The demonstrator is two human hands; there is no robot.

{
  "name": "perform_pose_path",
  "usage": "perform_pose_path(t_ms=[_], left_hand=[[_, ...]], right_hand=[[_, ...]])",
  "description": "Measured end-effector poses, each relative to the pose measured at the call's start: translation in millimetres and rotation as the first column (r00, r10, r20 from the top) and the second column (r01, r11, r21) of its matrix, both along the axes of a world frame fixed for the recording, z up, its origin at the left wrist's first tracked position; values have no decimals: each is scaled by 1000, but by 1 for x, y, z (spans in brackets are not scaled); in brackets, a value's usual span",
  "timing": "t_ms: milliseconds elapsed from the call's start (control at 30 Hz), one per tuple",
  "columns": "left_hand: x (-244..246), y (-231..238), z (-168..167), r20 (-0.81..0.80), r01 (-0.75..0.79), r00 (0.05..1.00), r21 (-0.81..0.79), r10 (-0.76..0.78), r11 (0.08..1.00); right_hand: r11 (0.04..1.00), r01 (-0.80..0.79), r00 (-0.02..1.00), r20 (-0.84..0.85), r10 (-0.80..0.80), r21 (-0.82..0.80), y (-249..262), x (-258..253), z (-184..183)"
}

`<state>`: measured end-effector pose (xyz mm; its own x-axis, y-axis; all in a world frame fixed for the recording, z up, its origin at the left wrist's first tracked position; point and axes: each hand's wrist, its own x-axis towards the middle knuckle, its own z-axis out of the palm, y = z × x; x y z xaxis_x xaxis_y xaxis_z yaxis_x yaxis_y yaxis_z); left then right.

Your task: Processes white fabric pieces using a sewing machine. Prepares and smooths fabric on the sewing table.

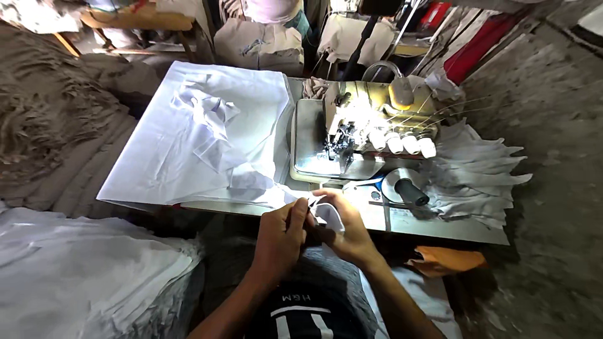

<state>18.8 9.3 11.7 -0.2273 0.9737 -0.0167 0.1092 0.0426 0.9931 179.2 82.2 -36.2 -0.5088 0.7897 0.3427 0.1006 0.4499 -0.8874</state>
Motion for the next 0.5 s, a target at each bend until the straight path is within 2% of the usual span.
perform_pose_path(t_ms=[67,133,167,233,333,433,500], left_hand=[[-4,-4,4,-40,-23,999,42,24,999],[-9,-8,6,-93,-70,992,124,82,990],[-14,-9,5,-134,-109,982,173,133,979],[-29,-12,-1,-192,-181,954,243,230,953],[-56,-13,-22,-164,-273,941,150,296,950],[-67,-11,-40,-68,-225,972,-7,224,974],[-60,-6,-44,-5,-147,989,-42,147,988]], right_hand=[[972,71,997,-49,-62,226,2,-33,-17],[920,208,974,-161,-162,331,1,-62,-25],[922,231,961,-222,-166,309,0,-71,-26],[968,159,949,-299,-96,193,-3,-75,-22],[1000,24,942,-335,-26,-8,-6,-65,-10],[993,-19,931,-363,-24,-114,-6,-58,1],[993,-22,929,-368,-24,-119,-8,-57,7]])
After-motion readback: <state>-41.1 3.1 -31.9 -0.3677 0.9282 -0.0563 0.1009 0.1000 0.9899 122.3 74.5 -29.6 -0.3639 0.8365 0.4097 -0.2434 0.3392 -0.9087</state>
